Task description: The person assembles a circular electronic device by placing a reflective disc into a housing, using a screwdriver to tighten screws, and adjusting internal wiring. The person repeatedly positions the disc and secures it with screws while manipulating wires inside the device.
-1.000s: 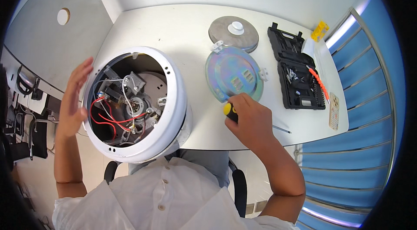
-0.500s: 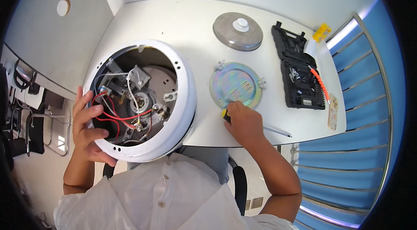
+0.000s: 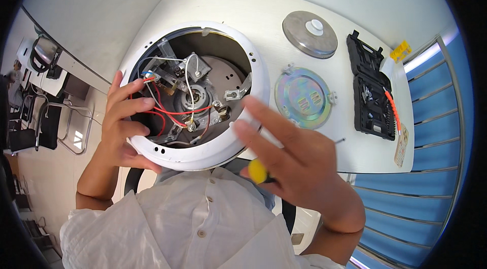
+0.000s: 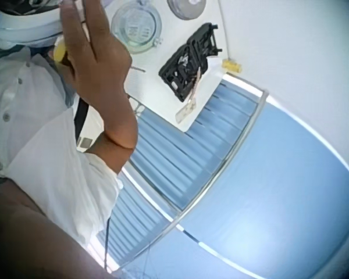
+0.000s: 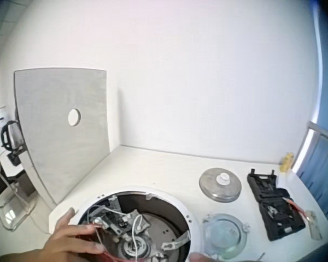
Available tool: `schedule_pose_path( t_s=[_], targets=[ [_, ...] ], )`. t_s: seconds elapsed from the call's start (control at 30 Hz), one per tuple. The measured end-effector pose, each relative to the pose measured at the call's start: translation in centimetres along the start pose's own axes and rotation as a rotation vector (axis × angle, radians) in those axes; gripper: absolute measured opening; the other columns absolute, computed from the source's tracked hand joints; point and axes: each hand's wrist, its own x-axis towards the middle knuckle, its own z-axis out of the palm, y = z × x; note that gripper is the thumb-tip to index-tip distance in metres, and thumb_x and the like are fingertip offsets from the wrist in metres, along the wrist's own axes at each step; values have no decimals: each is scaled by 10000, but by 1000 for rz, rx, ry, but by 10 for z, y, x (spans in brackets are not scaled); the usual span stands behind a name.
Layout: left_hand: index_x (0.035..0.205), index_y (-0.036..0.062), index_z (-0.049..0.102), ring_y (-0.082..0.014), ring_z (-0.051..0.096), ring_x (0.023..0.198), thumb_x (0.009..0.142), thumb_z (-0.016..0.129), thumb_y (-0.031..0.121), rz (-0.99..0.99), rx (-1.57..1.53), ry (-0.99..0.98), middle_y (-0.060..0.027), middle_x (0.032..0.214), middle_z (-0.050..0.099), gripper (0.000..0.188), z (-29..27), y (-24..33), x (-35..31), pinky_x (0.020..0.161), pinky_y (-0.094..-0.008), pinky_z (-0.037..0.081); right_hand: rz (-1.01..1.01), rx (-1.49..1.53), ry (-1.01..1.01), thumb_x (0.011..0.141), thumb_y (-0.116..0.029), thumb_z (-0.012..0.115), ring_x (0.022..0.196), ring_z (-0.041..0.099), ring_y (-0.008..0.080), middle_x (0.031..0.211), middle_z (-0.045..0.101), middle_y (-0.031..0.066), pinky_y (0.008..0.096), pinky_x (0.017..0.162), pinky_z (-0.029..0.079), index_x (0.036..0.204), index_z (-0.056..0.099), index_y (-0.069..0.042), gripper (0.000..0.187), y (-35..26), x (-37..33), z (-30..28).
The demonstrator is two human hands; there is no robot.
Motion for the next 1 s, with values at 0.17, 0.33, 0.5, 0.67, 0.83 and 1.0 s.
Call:
schedule_pose_path(
  t_s=[0.17, 0.33, 0.5, 0.67, 0.83, 1.0],
  targets=[
    [801, 130, 547, -339, 456, 1208, 634, 709, 596, 3, -6, -11, -81, 1161, 589, 521, -1, 1, 3, 1072, -565, 106, -63, -2, 5, 629, -145, 763, 747, 633, 194, 1150, 566, 125, 266, 570, 494, 1149, 588, -116, 549, -6, 5, 21],
    [835, 127, 560, -321, 459, 1196, 637, 700, 605, -8, -10, -47, -70, 1160, 584, 536, -2, 1, -3, 1073, -565, 92, -114, 8, 86, 584, -99, 781, 736, 623, 208, 1100, 564, 121, 281, 571, 501, 1121, 595, -104, 569, -5, 3, 29],
    [836, 130, 574, -263, 536, 1080, 652, 679, 612, -7, 22, -6, -47, 1104, 602, 526, -2, 4, -4, 1088, -518, 105, -103, 14, 76, 584, -120, 790, 744, 623, 230, 1126, 553, 122, 297, 597, 512, 1123, 594, -105, 573, -6, 2, 28],
    [888, 129, 603, -232, 546, 945, 659, 658, 626, 7, 80, 19, -27, 1021, 599, 549, -6, 6, -6, 1047, -488, 185, -63, 32, 40, 578, -169, 806, 779, 627, 239, 1148, 543, 128, 303, 625, 520, 1134, 590, -111, 600, -8, 4, 26],
    [873, 131, 623, -233, 533, 894, 682, 630, 638, -20, 76, 86, -15, 936, 593, 542, 1, 6, -12, 1017, -476, 223, -35, 67, 60, 573, -220, 817, 825, 625, 252, 1143, 543, 138, 312, 656, 527, 1131, 591, -109, 612, -11, 7, 28],
    [844, 133, 619, -236, 541, 919, 688, 644, 623, -57, 50, 193, -13, 943, 612, 515, 13, 8, -13, 1030, -495, 199, -29, 40, 119, 593, -251, 823, 853, 624, 277, 1128, 542, 169, 326, 674, 532, 1099, 604, -93, 573, -14, 3, 35]
  ],
)
